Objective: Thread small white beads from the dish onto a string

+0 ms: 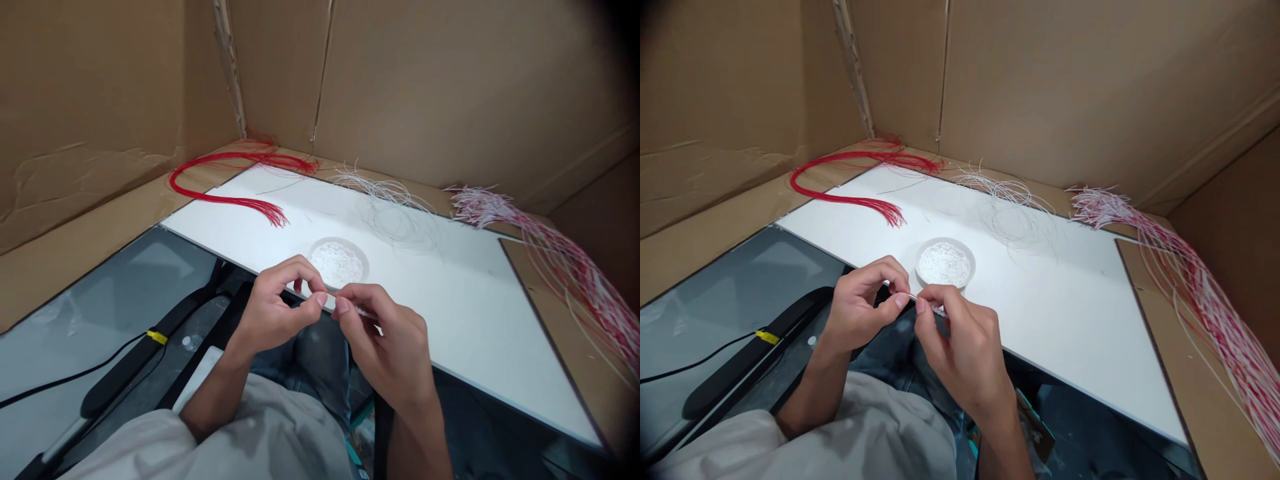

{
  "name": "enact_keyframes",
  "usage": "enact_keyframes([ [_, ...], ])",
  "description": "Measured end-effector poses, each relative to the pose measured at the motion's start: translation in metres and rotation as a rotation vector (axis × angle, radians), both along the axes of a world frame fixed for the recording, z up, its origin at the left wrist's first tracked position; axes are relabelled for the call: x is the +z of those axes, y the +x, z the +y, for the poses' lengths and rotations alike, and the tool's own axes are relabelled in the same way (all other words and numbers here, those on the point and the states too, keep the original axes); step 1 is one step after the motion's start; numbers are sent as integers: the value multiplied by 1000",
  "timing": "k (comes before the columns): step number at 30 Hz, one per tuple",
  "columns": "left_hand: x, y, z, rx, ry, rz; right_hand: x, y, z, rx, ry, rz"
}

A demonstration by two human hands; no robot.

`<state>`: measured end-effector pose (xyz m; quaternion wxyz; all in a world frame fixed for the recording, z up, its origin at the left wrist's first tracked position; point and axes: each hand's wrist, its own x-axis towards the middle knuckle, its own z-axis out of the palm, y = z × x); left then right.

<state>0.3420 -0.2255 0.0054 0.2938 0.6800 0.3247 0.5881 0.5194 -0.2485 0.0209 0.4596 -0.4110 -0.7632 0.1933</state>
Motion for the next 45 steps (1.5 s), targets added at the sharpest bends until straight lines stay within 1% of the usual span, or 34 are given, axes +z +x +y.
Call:
enact_keyframes([
  [3, 0, -1, 0, 5, -5, -15, 1, 1, -1, 1, 18, -14],
  [6, 1, 0, -1, -17, -5, -17, 1, 2, -2, 16, 32, -27],
  [12, 1, 0, -1, -22, -28, -37, 2, 3, 0, 37, -26, -4],
  [18, 1, -2, 1, -57, -31, -32, 3, 5, 1, 67, -38, 17],
  [22, 3, 1, 0, -22, 15, 2, 1, 5, 2, 90, -66, 15],
  [25, 7, 1, 0, 9, 50, 46, 1, 4, 4, 99, -122, 46],
  [28, 16, 2, 4, 20, 93, 138, -1, 5, 9, 113, -232, 107],
  [30, 25, 4, 11, -5, 107, 223, -4, 5, 14, 125, -322, 223],
  [32, 36, 6, 21, -64, 97, 306, -9, 4, 20, 145, -377, 379],
  [34, 48, 10, 32, -128, 76, 372, -15, 3, 27, 158, -381, 489],
  [36, 61, 12, 41, -170, 44, 431, -19, 2, 32, 157, -359, 545],
  [40, 84, 14, 48, -176, -12, 535, -24, 1, 36, 159, -336, 622],
  [42, 91, 13, 49, -164, -5, 545, -24, 1, 36, 164, -332, 643],
  [45, 94, 14, 51, -153, 11, 520, -23, 2, 34, 167, -331, 671],
])
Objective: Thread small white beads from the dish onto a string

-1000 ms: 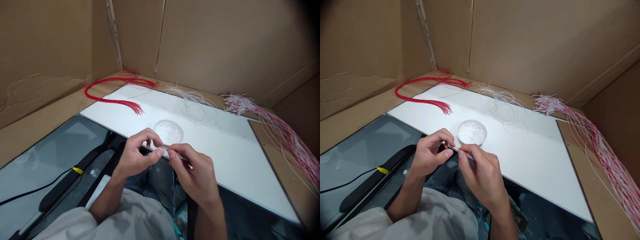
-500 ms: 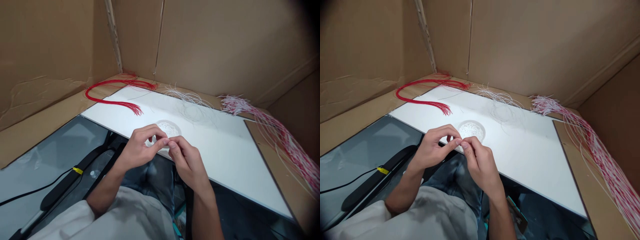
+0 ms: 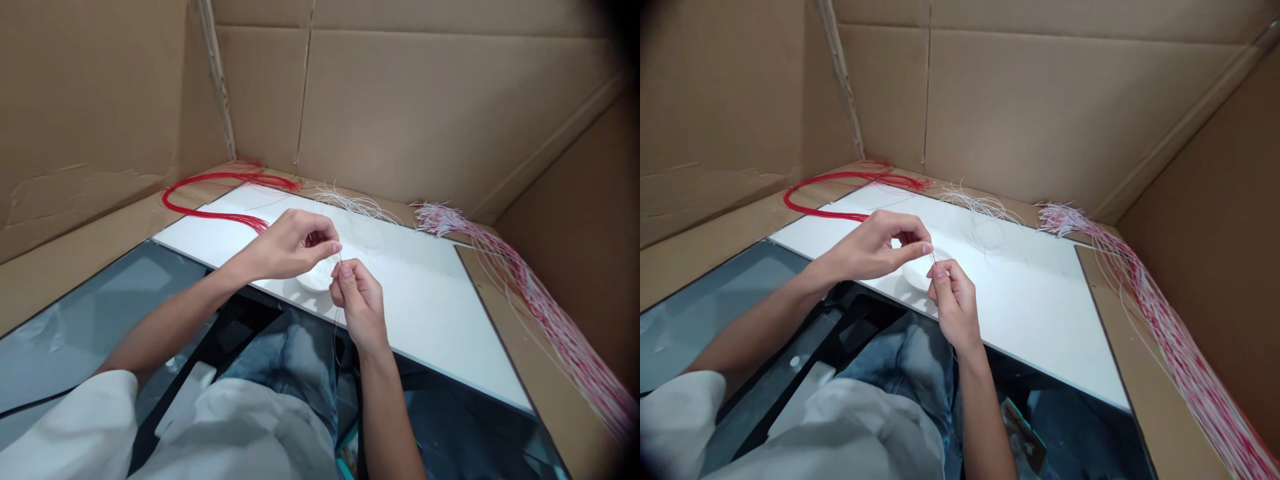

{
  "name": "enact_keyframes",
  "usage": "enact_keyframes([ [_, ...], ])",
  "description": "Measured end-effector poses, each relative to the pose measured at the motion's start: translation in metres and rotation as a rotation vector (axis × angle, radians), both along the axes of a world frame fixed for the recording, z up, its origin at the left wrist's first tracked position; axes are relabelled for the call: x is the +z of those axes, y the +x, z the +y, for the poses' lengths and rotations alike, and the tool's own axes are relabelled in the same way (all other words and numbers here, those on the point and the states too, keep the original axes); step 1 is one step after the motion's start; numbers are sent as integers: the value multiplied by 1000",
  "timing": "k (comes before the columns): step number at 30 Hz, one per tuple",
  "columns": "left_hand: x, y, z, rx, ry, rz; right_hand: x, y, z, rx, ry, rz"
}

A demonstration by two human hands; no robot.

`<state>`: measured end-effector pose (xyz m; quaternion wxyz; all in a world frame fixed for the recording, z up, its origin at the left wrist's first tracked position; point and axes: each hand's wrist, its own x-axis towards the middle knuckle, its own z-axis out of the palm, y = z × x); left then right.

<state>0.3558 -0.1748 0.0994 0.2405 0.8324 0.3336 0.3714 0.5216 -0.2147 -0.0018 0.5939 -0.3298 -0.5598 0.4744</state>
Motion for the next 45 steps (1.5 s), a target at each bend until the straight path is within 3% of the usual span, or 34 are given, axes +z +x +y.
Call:
enact_keyframes([
  [9, -12, 1, 4, -69, -142, -123, 5, 8, 0, 0, -34, 115],
  [13, -34, 2, -7, -16, -269, -249, 11, 10, -3, -8, -65, 198],
  [19, -82, 25, -45, 88, -451, -535, 21, 6, -10, 33, -126, 308],
  [22, -100, 36, -60, 111, -536, -552, 26, 3, -13, 38, -146, 386],
  [25, -110, 42, -67, 109, -576, -497, 30, 0, -15, 67, -181, 472],
  [29, -110, 44, -68, 121, -567, -518, 32, -1, -13, 94, -196, 610],
  [37, -103, 43, -68, 227, -408, -580, 26, -4, -8, 34, -150, 633],
  [42, -89, 39, -70, 324, -4, -479, 22, -5, -8, 17, -117, 567],
  [45, -82, 34, -72, 403, 238, -398, 18, -1, -11, 15, -64, 352],
])
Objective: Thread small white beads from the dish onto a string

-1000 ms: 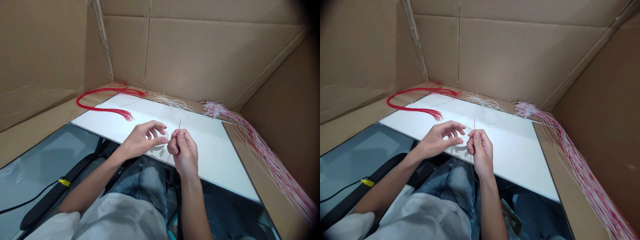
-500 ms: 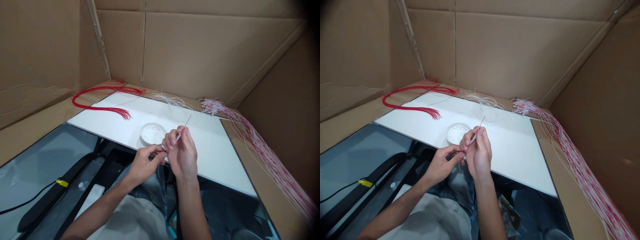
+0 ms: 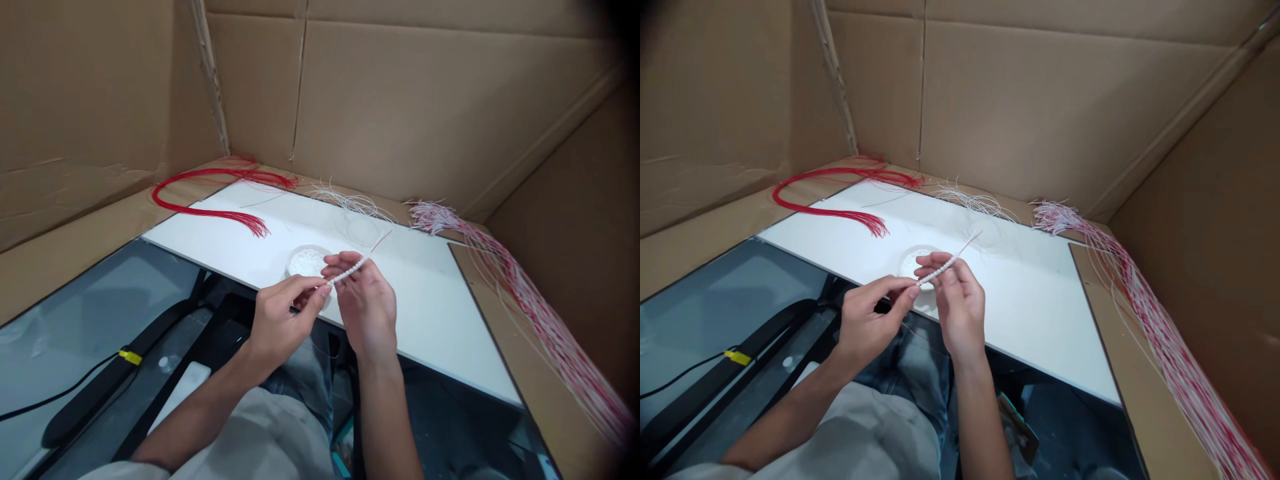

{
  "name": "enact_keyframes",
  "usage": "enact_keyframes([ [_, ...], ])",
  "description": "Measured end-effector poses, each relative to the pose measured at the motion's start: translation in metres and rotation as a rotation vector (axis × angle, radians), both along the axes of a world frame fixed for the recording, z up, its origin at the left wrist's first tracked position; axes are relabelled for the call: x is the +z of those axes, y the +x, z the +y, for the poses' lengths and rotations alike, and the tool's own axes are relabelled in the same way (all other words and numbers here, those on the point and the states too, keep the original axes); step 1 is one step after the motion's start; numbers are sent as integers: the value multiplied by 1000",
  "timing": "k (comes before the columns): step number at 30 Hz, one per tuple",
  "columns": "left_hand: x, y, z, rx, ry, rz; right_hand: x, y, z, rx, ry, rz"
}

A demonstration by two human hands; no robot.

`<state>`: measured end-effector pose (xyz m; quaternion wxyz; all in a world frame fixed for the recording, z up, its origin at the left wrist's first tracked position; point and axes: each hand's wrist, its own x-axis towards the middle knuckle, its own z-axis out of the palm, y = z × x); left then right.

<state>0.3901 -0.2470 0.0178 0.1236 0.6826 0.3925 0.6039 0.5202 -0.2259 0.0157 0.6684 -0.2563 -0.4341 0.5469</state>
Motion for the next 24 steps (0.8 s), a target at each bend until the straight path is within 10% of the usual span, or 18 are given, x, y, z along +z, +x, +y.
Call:
enact_keyframes([
  [24, 9, -8, -7, 54, 104, 38, 0, -2, -14, -32, 169, -250],
])
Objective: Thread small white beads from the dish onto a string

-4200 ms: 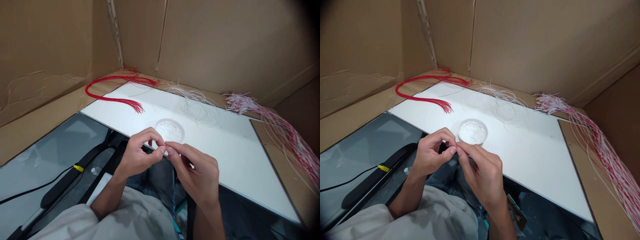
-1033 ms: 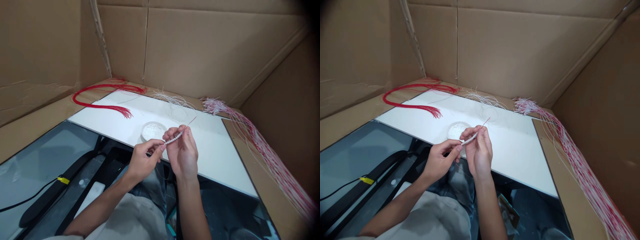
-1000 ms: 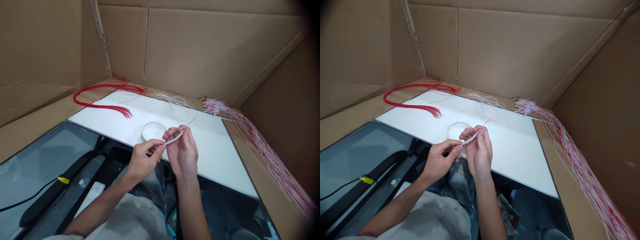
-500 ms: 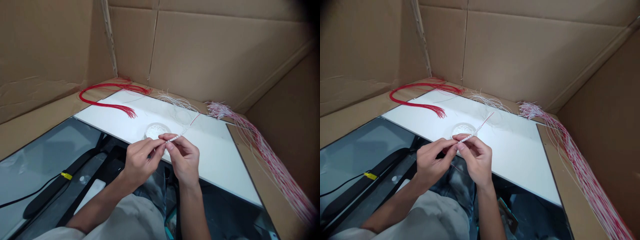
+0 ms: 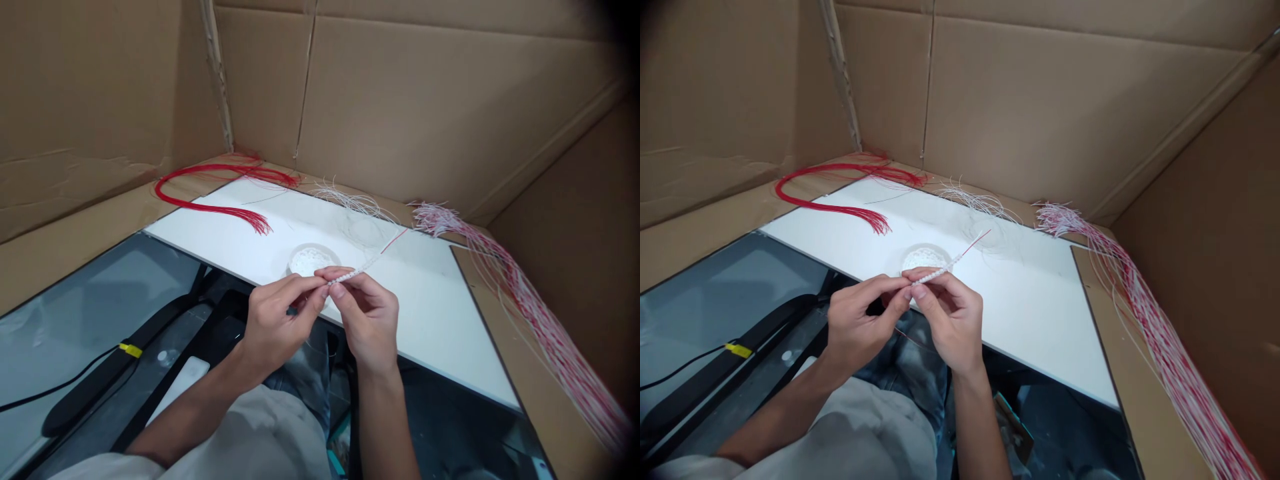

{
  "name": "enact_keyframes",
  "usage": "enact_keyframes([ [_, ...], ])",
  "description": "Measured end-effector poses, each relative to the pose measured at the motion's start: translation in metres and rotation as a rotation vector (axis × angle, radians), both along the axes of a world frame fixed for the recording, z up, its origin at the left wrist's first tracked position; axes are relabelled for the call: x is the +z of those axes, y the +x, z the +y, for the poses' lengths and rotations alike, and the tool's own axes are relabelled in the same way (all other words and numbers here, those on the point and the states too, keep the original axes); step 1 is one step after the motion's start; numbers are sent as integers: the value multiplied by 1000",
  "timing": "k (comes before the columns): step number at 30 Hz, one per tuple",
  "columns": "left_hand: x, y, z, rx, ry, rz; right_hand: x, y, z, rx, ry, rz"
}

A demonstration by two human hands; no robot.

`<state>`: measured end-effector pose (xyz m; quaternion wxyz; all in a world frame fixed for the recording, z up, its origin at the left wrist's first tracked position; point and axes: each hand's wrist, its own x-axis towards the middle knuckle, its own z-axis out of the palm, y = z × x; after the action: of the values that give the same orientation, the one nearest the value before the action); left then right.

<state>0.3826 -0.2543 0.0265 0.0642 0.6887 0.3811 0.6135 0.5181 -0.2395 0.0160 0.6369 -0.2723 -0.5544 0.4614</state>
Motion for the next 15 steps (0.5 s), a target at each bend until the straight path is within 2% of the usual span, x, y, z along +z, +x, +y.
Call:
enact_keyframes([
  [11, -1, -3, 0, 3, -33, 8, 1, 1, -1, 4, -43, 9],
  [15, 0, -4, -1, 5, -41, 23, -1, 2, 0, -48, -58, 8],
])
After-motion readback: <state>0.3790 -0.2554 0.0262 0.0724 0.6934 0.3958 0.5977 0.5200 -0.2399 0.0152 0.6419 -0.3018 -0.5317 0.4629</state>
